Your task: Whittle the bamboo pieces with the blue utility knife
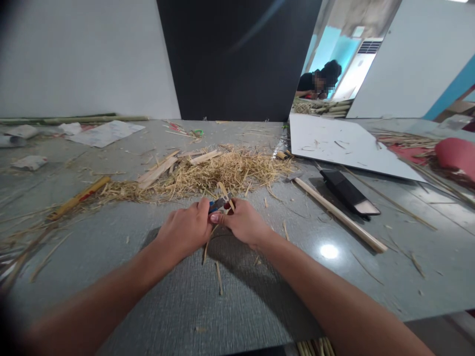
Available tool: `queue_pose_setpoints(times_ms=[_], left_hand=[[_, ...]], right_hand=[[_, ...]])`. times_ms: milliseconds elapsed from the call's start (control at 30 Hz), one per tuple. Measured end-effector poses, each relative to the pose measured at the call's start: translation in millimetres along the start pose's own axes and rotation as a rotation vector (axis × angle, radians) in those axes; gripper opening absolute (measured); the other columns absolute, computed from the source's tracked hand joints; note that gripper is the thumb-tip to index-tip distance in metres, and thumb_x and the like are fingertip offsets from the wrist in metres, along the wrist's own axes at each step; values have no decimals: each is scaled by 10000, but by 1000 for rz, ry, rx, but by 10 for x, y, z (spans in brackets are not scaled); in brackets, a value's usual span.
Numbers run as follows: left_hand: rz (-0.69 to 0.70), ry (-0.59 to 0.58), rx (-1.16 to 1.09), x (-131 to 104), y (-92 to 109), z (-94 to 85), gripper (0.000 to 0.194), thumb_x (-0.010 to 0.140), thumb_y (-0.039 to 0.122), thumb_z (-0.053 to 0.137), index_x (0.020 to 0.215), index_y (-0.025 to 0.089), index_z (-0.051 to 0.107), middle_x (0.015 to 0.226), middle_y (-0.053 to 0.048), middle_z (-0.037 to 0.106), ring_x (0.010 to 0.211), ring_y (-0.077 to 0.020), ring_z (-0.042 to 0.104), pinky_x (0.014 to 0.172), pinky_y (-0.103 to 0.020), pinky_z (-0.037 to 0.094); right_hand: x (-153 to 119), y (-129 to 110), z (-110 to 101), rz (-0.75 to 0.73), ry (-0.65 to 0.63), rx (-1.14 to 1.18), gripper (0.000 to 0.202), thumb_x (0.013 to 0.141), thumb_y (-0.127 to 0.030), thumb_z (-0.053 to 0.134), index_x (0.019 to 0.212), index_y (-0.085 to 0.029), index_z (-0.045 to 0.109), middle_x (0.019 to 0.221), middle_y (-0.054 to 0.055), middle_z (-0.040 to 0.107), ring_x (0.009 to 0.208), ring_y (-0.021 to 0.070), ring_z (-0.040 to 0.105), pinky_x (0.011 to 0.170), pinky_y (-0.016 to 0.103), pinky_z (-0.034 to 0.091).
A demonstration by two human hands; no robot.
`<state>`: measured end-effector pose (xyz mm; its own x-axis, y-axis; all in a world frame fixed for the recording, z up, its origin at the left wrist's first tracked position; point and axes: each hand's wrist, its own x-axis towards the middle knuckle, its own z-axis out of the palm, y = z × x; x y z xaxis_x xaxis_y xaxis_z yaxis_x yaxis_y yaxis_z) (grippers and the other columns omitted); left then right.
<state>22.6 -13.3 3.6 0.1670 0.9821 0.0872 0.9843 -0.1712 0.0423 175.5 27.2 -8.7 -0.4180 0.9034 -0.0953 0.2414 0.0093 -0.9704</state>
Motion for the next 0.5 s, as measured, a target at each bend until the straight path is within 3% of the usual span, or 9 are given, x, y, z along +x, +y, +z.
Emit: queue_pose_setpoints(times_ms=[200,500], left_hand=[[60,2,-148,14,-77,-45,265,930,384,309,1019,182,455,901,-106,687,767,-296,674,613,-378,471],[169,13,-366,6,-106,-114,185,919,350,370,941,198,475,864,-78,677,719,-225,636,555,-301,395]], right_hand=[[-12,20,-53,-28,-23,79,418,628,-478,798,760,-169,549,631,-47,481,529,79,369,478,225,296],[-55,-9,-59,-2,-191,319,393,661,-413,807,787,-192,508,642,-76,439,456,41,327,367,168,239]])
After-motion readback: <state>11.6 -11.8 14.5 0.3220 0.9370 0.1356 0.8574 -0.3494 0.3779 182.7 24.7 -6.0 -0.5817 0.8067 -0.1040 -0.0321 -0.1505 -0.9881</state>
